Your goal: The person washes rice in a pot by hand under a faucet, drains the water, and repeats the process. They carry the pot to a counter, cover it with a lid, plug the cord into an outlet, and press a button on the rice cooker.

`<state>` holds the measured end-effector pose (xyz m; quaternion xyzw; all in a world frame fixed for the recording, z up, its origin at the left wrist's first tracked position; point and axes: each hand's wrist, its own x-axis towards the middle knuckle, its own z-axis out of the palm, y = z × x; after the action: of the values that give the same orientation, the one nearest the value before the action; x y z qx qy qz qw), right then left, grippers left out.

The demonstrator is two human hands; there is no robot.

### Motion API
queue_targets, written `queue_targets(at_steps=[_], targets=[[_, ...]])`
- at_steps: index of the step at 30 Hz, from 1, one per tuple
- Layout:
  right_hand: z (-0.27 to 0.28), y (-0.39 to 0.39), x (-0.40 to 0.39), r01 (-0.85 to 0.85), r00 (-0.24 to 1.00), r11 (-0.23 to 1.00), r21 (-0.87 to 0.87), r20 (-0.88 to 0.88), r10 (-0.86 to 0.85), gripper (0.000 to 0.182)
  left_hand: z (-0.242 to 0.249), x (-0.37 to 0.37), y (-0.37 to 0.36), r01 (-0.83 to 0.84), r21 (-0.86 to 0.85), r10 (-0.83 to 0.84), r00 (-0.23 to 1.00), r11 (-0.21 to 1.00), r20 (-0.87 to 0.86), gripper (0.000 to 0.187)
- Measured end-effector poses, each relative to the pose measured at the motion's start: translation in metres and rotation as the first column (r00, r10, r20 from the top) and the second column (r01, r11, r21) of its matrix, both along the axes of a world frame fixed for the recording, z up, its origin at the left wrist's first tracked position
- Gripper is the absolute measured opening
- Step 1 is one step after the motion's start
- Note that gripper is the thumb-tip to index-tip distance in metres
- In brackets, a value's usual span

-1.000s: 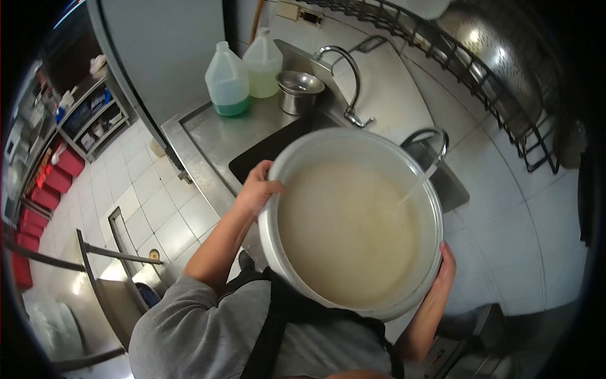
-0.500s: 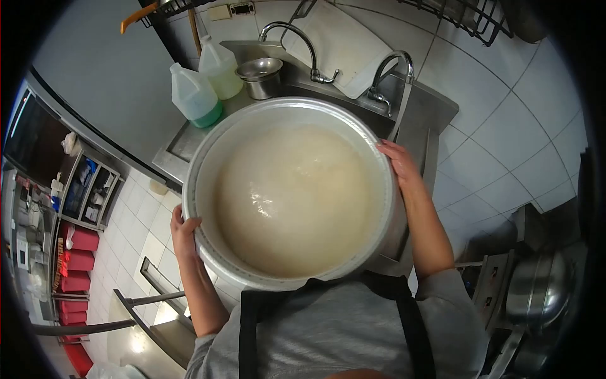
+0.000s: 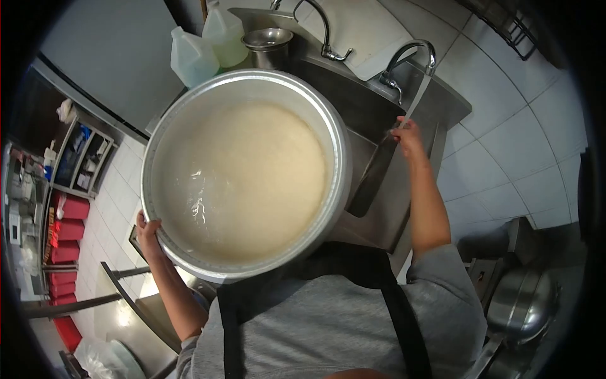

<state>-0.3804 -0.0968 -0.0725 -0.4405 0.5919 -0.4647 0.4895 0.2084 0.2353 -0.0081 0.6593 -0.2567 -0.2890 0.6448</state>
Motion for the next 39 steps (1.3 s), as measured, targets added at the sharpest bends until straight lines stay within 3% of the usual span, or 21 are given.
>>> queue_targets(at_steps=[2, 5, 9, 12, 13, 15, 17, 19, 21, 23, 25, 26, 27, 28, 29, 30, 31, 32, 34, 35, 39], targets=[[0.012, -0.007, -0.014, -0.031, 0.998, 0.994, 0.104, -0.052, 0.036, 0.049, 0.009, -0.013, 0.000, -0.026, -0.008, 0.026, 0.999, 1.000, -0.025, 0.045], [0.017, -0.056, -0.050, -0.264, 0.962, 0.962, 0.071, 0.087, 0.258, 0.036, 0.021, -0.024, -0.004, -0.031, -0.014, 0.031, 1.000, 0.999, 0.004, 0.048], [0.000, -0.133, -0.077, 0.015, 0.870, 0.991, 0.135, 0.486, -0.080, 0.047, 0.026, -0.029, -0.003, -0.092, 0.072, 0.088, 0.994, 0.993, 0.066, 0.054], [-0.014, -0.171, -0.109, -0.127, 0.856, 0.980, 0.154, 0.516, 0.029, 0.047, 0.025, -0.024, -0.001, -0.047, 0.027, 0.046, 0.999, 0.999, 0.024, 0.052], [-0.001, -0.163, -0.098, -0.003, 0.861, 0.988, 0.155, 0.502, -0.076, 0.042, 0.026, -0.024, -0.001, -0.021, 0.009, 0.021, 1.000, 1.000, 0.002, 0.052], [-0.018, -0.202, -0.127, -0.070, 0.770, 0.993, 0.093, 0.639, -0.006, 0.038, 0.027, -0.025, 0.000, -0.043, 0.037, 0.043, 0.999, 0.998, -0.008, 0.052], [0.014, -0.198, -0.118, 0.096, 0.676, 0.994, 0.048, 0.730, -0.100, 0.036, 0.028, -0.025, -0.002, -0.057, 0.046, 0.056, 0.998, 0.997, 0.007, 0.052], [0.037, -0.191, -0.114, -0.053, 0.810, 0.998, -0.044, 0.582, 0.069, 0.041, 0.025, -0.022, 0.000, -0.066, 0.054, 0.064, 0.997, 0.996, 0.053, 0.052], [0.024, -0.214, -0.137, -0.260, 0.360, 0.943, -0.208, 0.885, 0.294, 0.044, 0.032, -0.025, -0.001, -0.066, 0.082, 0.060, 0.995, 0.994, 0.074, 0.053], [0.069, -0.152, -0.085, -0.208, 0.559, 0.911, -0.355, 0.722, 0.409, 0.048, 0.036, -0.030, -0.001, -0.075, 0.033, 0.074, 0.997, 0.997, 0.008, 0.054], [0.047, -0.137, -0.076, -0.115, 0.506, 0.907, -0.404, 0.762, 0.404, 0.044, 0.032, -0.027, 0.000, -0.061, 0.012, 0.062, 0.997, 0.998, -0.049, 0.054], [0.029, -0.132, -0.060, -0.578, 0.237, 0.722, -0.379, 0.769, 0.594, 0.041, 0.032, -0.026, 0.000, -0.047, 0.010, 0.048, 0.996, 0.999, -0.073, 0.054], [0.013, -0.124, -0.042, -0.899, -0.010, 0.309, -0.312, 0.718, 0.696, 0.038, 0.032, -0.025, 0.000, -0.028, -0.014, 0.027, 0.993, 1.000, -0.112, 0.055], [0.004, -0.100, -0.023, -0.894, 0.072, 0.375, -0.243, 0.750, 0.658, 0.040, 0.033, -0.025, 0.000, -0.051, 0.027, 0.054, 0.993, 0.998, -0.109, 0.053], [0.008, -0.072, 0.007, -0.788, 0.326, 0.594, -0.164, 0.708, 0.627, 0.042, 0.037, -0.024, -0.001, -0.037, 0.054, 0.043, 0.993, 0.998, -0.109, 0.051], [0.019, -0.040, 0.043, -0.470, 0.791, 0.878, -0.094, 0.396, 0.466, 0.044, 0.041, -0.022, -0.002, -0.023, 0.080, 0.032, 0.993, 0.997, -0.110, 0.050], [0.031, -0.017, 0.073, -0.348, 0.936, 0.936, -0.049, 0.035, 0.350, 0.048, 0.042, -0.019, -0.003, -0.008, 0.030, 0.013, 0.988, 1.000, -0.152, 0.049], [0.046, 0.002, 0.102, -0.318, 0.942, 0.948, -0.007, -0.116, 0.315, 0.052, 0.041, -0.015, -0.004, 0.010, -0.015, -0.013, 0.981, 1.000, -0.193, 0.049], [0.066, 0.018, 0.158, -0.629, 0.646, 0.773, -0.083, 0.499, 0.579, 0.055, 0.028, -0.002, -0.011, 0.006, -0.056, -0.016, 0.983, 0.998, -0.185, 0.047], [0.087, 0.042, 0.180, -0.620, 0.646, 0.782, 0.056, 0.602, 0.469, 0.051, 0.014, 0.005, -0.012, 0.004, -0.092, -0.019, 0.987, 0.996, -0.162, 0.045], [0.090, 0.057, 0.198, -0.539, 0.722, 0.838, 0.081, 0.556, 0.411, 0.038, 0.025, 0.015, -0.004, -0.023, -0.167, -0.025, 0.959, 0.986, -0.282, 0.038]])
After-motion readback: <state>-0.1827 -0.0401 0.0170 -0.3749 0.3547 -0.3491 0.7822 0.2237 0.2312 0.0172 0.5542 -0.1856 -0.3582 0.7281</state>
